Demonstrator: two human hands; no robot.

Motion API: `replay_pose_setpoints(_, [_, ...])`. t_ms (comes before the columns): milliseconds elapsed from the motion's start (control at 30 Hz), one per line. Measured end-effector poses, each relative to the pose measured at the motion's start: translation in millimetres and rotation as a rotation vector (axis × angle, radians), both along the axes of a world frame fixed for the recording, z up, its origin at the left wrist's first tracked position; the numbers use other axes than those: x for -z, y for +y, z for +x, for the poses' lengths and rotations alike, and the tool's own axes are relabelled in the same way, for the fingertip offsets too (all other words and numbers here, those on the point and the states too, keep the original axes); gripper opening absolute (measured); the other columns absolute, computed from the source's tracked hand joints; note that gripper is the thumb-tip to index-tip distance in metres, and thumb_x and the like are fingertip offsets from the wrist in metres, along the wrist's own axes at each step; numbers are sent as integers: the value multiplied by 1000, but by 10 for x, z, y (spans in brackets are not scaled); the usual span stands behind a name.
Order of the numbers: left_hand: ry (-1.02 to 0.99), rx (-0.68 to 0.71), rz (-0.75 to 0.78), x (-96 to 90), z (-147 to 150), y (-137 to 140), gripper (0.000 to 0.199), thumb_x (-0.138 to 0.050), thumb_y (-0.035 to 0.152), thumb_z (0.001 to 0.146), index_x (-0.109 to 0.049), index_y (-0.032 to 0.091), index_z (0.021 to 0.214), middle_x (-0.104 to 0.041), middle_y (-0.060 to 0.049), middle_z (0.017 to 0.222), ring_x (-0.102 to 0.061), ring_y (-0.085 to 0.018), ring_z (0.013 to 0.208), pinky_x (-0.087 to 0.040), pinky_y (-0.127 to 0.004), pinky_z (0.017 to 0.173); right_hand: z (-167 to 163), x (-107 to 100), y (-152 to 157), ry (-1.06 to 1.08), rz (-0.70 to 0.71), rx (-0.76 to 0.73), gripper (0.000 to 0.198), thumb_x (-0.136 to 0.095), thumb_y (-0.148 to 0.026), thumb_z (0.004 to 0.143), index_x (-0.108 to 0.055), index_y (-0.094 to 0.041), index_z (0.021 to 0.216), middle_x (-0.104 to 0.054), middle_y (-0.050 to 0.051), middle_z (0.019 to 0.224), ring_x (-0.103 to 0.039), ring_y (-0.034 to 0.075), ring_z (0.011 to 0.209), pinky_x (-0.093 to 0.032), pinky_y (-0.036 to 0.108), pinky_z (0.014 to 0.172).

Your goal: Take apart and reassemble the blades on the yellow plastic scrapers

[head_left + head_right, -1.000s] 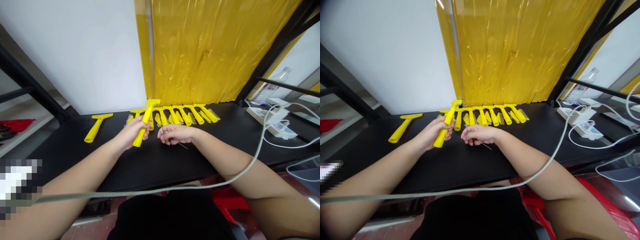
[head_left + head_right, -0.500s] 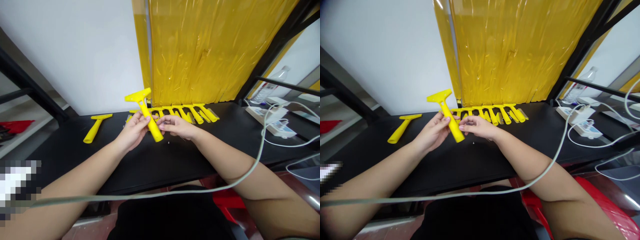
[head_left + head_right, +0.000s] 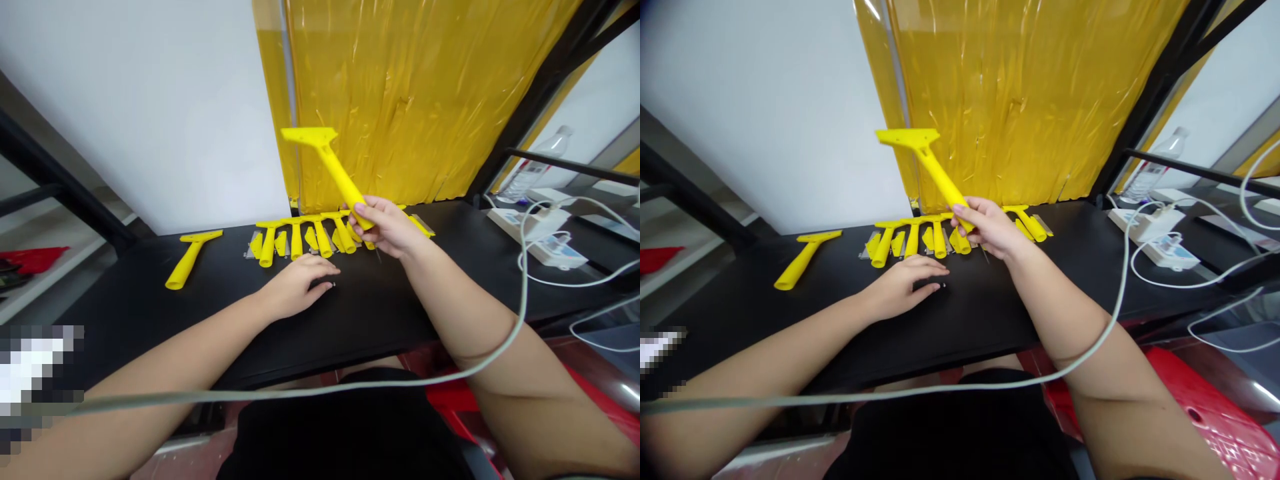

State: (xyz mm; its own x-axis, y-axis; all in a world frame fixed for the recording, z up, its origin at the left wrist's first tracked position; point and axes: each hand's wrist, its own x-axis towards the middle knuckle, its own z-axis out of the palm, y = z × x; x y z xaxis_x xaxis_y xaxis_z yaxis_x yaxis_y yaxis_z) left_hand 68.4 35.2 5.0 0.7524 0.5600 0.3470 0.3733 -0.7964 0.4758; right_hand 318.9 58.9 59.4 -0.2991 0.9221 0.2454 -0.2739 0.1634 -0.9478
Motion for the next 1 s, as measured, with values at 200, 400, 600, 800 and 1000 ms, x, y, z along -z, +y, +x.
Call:
replay_pose_setpoints(200, [144,82,75,27,19,61,26,-54,19,102,-79,21,105,-77,-9,104,-71,-22,98,-54,-38,94,75,15,79,33,-44,84,41,-90,-45,78,-69,-16,98,-62,0,78,-50,7,57,-16,19,37])
replay_pose_setpoints(400, [229,119,185,-6,4,12,22,-56,21,100,-77,20,104,-75,-9,101,-69,-22,92,-53,-35,87,30,108,135,15,-61,68,40,-92,-44,75,-67,-16,91,-62,0,76,-49,6,55,-17,18,37])
replay_pose_setpoints(600, [120,17,277,-216,-138,17,23,-54,25,103,-75,21,99,-75,-9,97,-69,-22,92,-53,-35,86,97,125,179,7,-87,91,40,-93,-44,75,-68,-17,91,-62,0,76,-48,6,55,-15,18,35])
replay_pose_setpoints(800, [-68,-666,400,-379,-849,480,17,-66,35,92,-74,21,87,-76,-9,94,-66,-28,93,-50,-42,92,141,124,219,-12,-116,123,38,-93,-44,77,-69,-17,91,-61,1,76,-49,7,55,-16,17,34])
replay_pose_setpoints(1000, [206,-938,35,-134,-1274,860,18,-68,35,85,-81,24,93,-79,-9,89,-67,-28,78,-44,-37,70,136,170,233,-64,-141,121,38,-91,-46,76,-69,-17,87,-62,2,75,-45,6,50,-14,19,34])
